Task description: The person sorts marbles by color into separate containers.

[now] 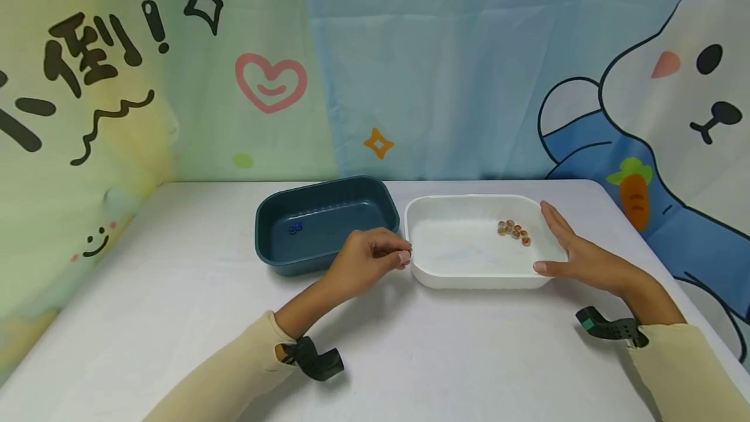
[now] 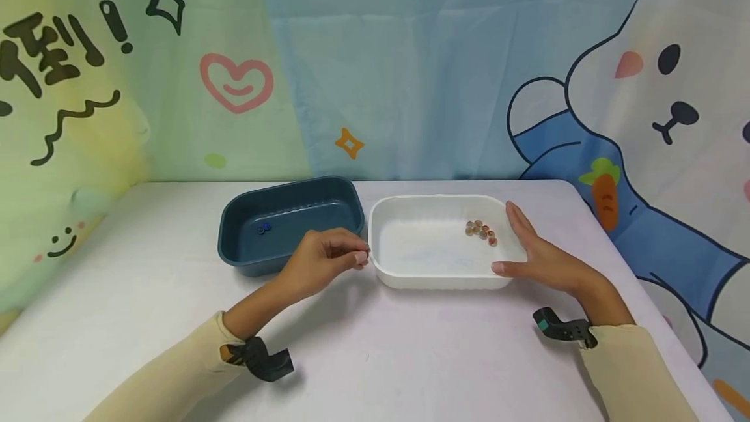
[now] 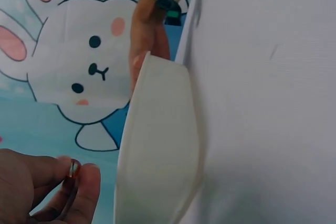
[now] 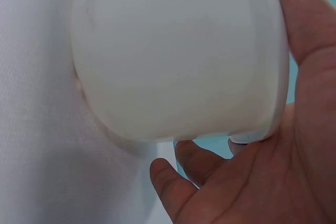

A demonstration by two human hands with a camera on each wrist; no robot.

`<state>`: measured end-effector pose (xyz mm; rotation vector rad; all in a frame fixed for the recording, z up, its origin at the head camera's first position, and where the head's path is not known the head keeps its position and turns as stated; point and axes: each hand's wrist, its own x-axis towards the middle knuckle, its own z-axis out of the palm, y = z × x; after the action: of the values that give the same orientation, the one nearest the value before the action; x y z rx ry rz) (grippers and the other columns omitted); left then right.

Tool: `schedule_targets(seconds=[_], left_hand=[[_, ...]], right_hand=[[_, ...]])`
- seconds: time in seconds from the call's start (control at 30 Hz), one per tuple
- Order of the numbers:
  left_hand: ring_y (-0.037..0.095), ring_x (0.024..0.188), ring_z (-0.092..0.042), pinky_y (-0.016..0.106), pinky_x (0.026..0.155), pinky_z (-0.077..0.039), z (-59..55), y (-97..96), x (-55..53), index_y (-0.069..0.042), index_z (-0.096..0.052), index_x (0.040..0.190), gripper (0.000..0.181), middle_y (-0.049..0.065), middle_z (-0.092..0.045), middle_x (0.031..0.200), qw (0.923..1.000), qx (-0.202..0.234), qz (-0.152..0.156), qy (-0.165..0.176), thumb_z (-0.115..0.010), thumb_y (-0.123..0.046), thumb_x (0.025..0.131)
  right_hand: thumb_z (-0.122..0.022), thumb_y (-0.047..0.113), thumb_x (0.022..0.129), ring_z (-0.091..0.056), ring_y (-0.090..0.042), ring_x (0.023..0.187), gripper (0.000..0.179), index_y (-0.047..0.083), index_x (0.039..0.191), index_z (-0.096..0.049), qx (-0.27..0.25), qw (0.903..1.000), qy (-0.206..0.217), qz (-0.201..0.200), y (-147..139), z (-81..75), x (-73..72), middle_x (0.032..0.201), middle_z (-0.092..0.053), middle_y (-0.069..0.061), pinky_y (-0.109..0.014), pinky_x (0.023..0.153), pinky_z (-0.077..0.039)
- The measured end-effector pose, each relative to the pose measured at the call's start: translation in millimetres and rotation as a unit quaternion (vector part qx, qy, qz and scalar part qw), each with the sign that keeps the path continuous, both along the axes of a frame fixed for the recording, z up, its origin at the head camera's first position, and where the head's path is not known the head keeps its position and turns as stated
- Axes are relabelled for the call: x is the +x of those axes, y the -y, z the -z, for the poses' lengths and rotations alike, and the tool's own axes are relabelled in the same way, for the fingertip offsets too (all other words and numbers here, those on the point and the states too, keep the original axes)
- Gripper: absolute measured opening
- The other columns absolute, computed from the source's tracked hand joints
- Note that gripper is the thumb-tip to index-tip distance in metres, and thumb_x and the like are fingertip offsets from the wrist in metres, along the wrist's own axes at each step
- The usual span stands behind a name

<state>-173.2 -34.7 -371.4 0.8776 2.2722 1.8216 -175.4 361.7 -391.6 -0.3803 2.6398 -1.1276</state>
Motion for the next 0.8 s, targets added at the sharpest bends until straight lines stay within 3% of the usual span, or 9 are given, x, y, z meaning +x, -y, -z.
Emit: schedule_targets(seconds=[0.23, 0.47, 0.8], left_hand=[[0.016, 0.081, -0.069, 0.03, 0.074, -0.056, -5.7, -8.5, -12.3, 0.005, -0.073, 0.102, 0.014, 0.008, -0.068, 0.092, 0.9992, 0.004, -0.034, 0.023, -0.068, 0.001, 0.09], [0.017, 0.081, -0.07, 0.034, 0.077, -0.056, -3.4, -16.7, -19.7, 0.006, -0.072, 0.104, 0.015, 0.01, -0.07, 0.092, 0.9983, 0.007, -0.028, 0.051, -0.067, 0.001, 0.09], [0.016, 0.081, -0.069, 0.032, 0.076, -0.056, -0.7, -23.0, -25.9, 0.005, -0.073, 0.103, 0.015, 0.009, -0.07, 0.092, 0.9963, -0.016, -0.052, 0.067, -0.067, 0.001, 0.09]], right_hand=[[-0.073, 0.029, 0.086, 0.017, -0.045, 0.142, 0.112, 0.033, 0.152, 0.018, -0.005, 1.0, 0.001, 0.002, -0.2, -0.5, 0.3, 0.157, 0.027, 0.001, -0.081, 0.089, -0.009], [-0.072, 0.03, 0.087, 0.017, -0.044, 0.141, 0.111, 0.037, 0.15, 0.019, -0.004, 1.0, -0.004, -0.003, -0.7, 1.6, -1.8, 0.157, 0.028, 0.002, -0.082, 0.088, -0.01], [-0.073, 0.032, 0.086, 0.017, -0.044, 0.142, 0.113, 0.034, 0.151, 0.019, -0.005, 1.0, 0.002, 0.003, -1.4, 2.4, -2.1, 0.157, 0.028, 0.003, -0.081, 0.09, -0.009]])
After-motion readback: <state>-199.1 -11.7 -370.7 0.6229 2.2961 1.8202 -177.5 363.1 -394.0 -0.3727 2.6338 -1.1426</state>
